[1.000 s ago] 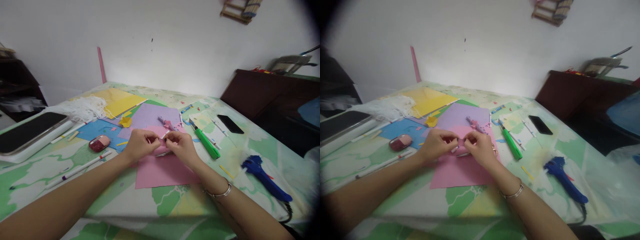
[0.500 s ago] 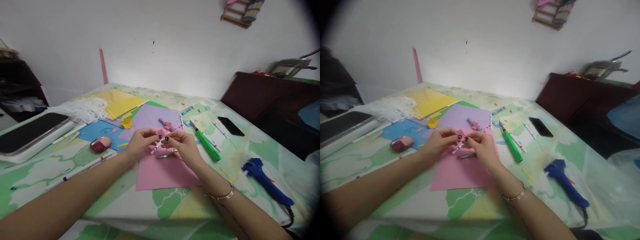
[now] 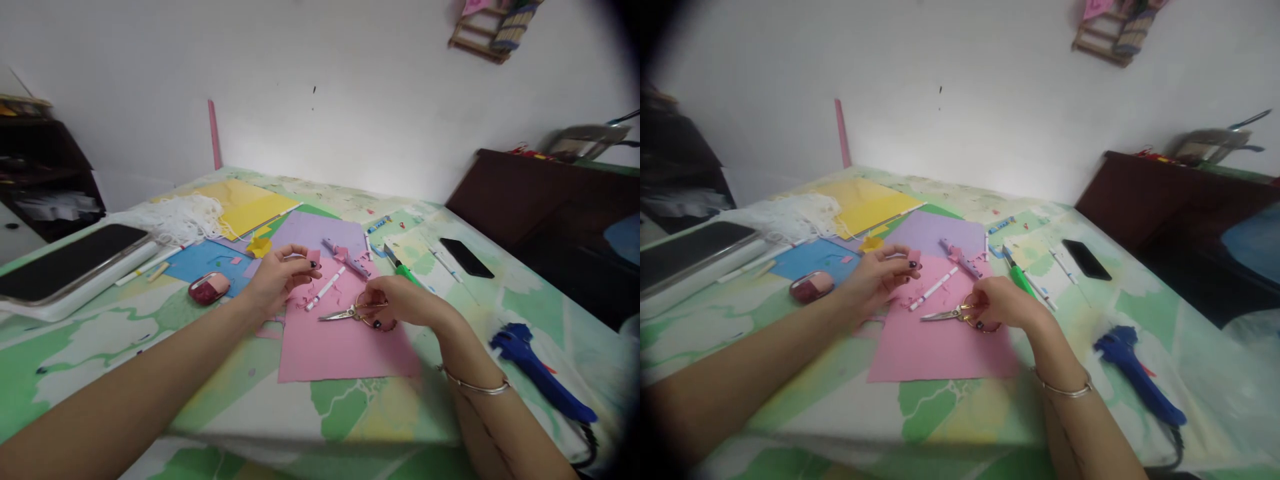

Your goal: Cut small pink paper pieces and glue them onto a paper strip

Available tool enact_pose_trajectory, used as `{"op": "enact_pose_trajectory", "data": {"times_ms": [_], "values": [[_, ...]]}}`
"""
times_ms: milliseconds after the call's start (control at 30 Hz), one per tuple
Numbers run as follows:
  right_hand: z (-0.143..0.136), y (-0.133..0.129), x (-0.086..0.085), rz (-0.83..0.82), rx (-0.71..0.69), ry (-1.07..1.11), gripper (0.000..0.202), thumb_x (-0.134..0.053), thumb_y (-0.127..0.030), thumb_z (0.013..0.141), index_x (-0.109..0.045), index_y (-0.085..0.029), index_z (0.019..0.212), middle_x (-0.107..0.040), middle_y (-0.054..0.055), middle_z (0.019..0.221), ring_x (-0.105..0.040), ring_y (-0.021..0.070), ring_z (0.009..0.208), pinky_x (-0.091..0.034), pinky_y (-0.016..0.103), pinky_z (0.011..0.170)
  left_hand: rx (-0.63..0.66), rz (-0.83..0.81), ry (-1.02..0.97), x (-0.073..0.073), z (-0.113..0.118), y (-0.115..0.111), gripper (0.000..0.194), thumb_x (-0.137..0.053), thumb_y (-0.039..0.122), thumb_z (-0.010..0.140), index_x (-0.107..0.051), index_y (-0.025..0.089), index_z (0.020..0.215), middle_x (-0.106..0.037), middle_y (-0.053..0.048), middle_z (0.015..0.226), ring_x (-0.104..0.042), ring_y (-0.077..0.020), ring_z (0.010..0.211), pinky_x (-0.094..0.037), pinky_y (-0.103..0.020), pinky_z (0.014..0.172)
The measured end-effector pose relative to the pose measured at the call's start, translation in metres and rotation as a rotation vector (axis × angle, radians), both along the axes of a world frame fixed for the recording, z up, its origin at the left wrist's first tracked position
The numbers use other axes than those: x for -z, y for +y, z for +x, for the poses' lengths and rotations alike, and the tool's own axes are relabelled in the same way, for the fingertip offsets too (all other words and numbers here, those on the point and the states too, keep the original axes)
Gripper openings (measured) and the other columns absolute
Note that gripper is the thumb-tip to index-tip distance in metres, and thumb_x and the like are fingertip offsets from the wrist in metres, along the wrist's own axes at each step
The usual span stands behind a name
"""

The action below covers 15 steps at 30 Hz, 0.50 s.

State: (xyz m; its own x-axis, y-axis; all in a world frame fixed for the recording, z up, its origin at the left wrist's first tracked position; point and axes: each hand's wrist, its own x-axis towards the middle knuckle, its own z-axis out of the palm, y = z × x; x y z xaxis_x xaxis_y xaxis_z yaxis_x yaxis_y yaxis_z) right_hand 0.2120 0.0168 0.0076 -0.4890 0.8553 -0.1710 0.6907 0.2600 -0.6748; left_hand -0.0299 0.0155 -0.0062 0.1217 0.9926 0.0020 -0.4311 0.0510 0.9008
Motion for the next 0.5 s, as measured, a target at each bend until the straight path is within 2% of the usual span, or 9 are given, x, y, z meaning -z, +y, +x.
{"op": "enact_pose_trajectory", "data": {"times_ms": [133, 200, 267, 367, 500], "values": [[-0.004, 0.000, -0.003, 0.112, -0.071, -0.156, 0.010, -0.061, -0.009, 0.054, -0.057, -0.018, 0.052, -0.061, -0.002, 0.055, -0.052, 0.0104, 0.050, -0.032, 0.020, 0.039, 0.009, 0.001, -0.061, -0.001, -0.002, 0.002, 0.018, -0.071, 0.009, 0.059, -0.062, 0.012, 0.074, -0.066, -0.001, 0.065, -0.062, -0.0085, 0.057, -0.048, -0.017, 0.055], [-0.002, -0.002, -0.006, 0.166, -0.078, -0.191, 0.008, -0.062, -0.014, 0.055, -0.057, -0.019, 0.051, -0.056, -0.003, 0.049, -0.045, 0.0086, 0.044, -0.027, 0.020, 0.036, -0.005, -0.006, -0.063, -0.003, -0.004, 0.003, 0.015, -0.071, 0.010, 0.059, -0.063, 0.012, 0.072, -0.065, -0.001, 0.064, -0.061, -0.0080, 0.055, -0.048, -0.017, 0.054], [0.002, -0.003, -0.011, 0.156, -0.053, -0.177, 0.006, -0.061, -0.014, 0.056, -0.058, -0.019, 0.054, -0.056, -0.003, 0.049, -0.044, 0.0081, 0.042, -0.027, 0.020, 0.036, -0.024, -0.006, -0.048, -0.006, -0.006, 0.003, 0.014, -0.071, 0.010, 0.059, -0.065, 0.012, 0.072, -0.065, -0.001, 0.063, -0.060, -0.0077, 0.054, -0.047, -0.016, 0.053], [0.009, -0.005, -0.021, 0.052, -0.030, -0.038, 0.008, -0.057, -0.013, 0.060, -0.058, -0.018, 0.066, -0.062, -0.001, 0.058, -0.052, 0.0100, 0.048, -0.035, 0.020, 0.041, -0.041, 0.014, -0.035, -0.012, -0.008, 0.002, 0.013, -0.071, 0.010, 0.060, -0.065, 0.012, 0.072, -0.064, 0.000, 0.060, -0.061, -0.0081, 0.054, -0.048, -0.016, 0.052], [0.001, -0.009, -0.027, -0.085, 0.021, 0.289, 0.033, -0.058, -0.016, 0.066, -0.053, -0.020, 0.099, -0.062, -0.001, 0.068, -0.053, 0.0095, 0.050, -0.034, 0.018, 0.039, -0.049, 0.016, -0.034, -0.017, -0.008, -0.001, 0.014, -0.072, 0.011, 0.060, -0.065, 0.013, 0.072, -0.066, 0.000, 0.063, -0.065, -0.0114, 0.060, -0.051, -0.019, 0.057]]}}
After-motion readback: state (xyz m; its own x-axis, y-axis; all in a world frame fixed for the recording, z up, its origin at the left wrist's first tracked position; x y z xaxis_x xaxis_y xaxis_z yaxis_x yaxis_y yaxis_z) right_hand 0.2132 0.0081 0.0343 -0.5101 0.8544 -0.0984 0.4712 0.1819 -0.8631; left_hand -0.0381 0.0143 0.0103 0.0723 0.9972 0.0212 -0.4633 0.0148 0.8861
